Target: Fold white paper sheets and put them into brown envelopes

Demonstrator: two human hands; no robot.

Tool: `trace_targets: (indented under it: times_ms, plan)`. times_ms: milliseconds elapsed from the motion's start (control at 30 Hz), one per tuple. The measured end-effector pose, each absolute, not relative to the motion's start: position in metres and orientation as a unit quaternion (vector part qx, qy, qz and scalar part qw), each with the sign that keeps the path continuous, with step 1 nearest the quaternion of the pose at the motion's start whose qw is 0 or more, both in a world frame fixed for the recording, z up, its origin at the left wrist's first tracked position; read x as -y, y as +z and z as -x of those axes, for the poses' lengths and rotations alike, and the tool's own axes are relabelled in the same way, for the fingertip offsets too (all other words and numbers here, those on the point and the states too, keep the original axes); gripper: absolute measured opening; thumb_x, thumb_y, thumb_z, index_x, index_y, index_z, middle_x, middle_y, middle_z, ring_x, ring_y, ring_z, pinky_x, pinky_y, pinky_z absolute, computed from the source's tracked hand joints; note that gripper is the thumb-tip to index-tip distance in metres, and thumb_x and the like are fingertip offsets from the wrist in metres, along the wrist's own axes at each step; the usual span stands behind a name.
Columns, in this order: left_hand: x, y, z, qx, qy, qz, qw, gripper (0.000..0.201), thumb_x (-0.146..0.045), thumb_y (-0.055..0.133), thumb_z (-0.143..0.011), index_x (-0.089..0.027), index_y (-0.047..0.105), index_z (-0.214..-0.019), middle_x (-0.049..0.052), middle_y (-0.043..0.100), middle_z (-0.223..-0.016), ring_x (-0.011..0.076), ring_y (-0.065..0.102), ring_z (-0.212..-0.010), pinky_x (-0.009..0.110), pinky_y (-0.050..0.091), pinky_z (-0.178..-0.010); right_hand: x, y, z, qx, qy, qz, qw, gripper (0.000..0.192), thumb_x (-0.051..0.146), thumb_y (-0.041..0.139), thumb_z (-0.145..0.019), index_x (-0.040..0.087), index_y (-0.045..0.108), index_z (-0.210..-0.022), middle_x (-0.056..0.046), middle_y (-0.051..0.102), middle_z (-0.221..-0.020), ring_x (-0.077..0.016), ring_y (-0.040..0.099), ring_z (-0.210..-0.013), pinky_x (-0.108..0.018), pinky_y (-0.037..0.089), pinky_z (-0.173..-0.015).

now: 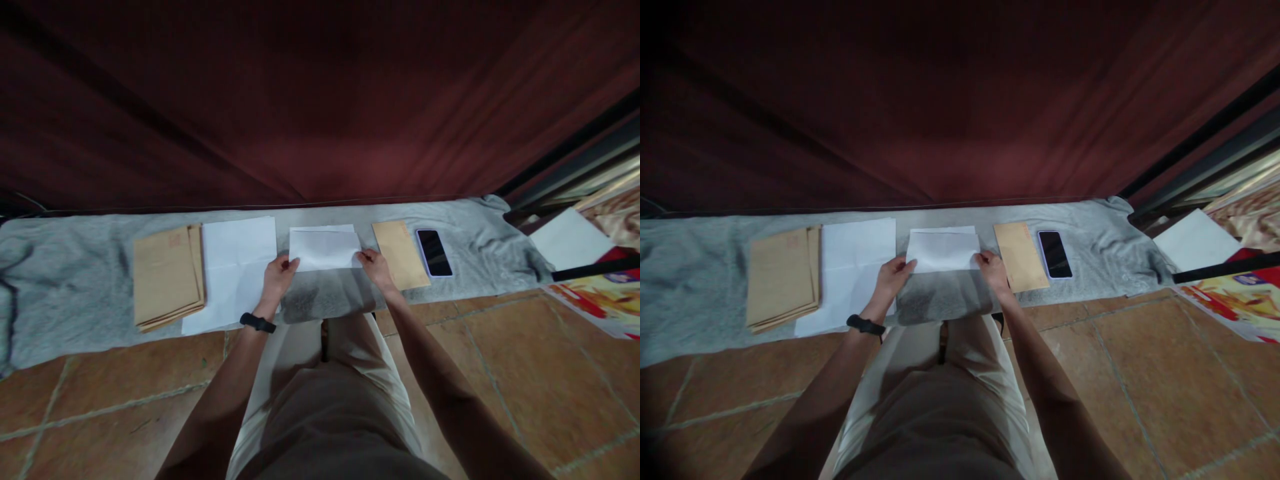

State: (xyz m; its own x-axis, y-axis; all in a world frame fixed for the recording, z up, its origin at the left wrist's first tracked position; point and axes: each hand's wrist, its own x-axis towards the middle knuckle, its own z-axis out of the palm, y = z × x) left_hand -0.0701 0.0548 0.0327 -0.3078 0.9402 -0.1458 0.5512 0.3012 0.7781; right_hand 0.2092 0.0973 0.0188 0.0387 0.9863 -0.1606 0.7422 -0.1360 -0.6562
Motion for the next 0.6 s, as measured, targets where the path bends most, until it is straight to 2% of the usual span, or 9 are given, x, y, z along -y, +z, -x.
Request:
trace_targets:
  times_ms: [167, 367, 600]
  plan:
    - [-0.053, 0.038, 0.068, -0.773, 0.264, -0.512, 0.266, 0.018, -0.036, 0.058, -0.081, -0.021, 0.061, -0.071, 0.001, 0.065, -0.069, 0.0168, 0.059, -0.069, 0.027, 0.041, -0.066, -0.099, 0.026, -0.209, 0.64, 0.276, 0.692, 0.186, 0.032, 0.04, 0.05, -0.098, 0.018, 0.073, -0.097, -0.004, 0.077, -0.091, -0.0162, 0.066, -0.079, -0.022, 0.042, -0.068]
    - [-0.036, 0.032, 0.063, -0.778, 0.256, -0.494, 0.292, 0.019, -0.037, 0.057, -0.082, -0.023, 0.058, -0.069, 0.0, 0.064, -0.065, 0.0182, 0.063, -0.071, 0.026, 0.042, -0.064, -0.085, 0.028, -0.216, 0.655, 0.247, 0.697, 0.156, 0.037, 0.044, 0.048, -0.1, 0.02, 0.074, -0.093, -0.004, 0.075, -0.084, -0.0163, 0.066, -0.075, -0.023, 0.041, -0.066]
    - [-0.027, 0.038, 0.055, -0.8, 0.214, -0.5, 0.254, 0.015, -0.034, 0.058, -0.085, -0.022, 0.064, -0.078, 0.004, 0.073, -0.081, 0.0202, 0.068, -0.08, 0.027, 0.045, -0.072, -0.071, 0.031, -0.212, 0.642, 0.221, 0.731, 0.063, 0.036, 0.047, 0.046, -0.103, 0.023, 0.073, -0.102, -0.006, 0.077, -0.096, -0.0187, 0.071, -0.089, -0.023, 0.043, -0.069]
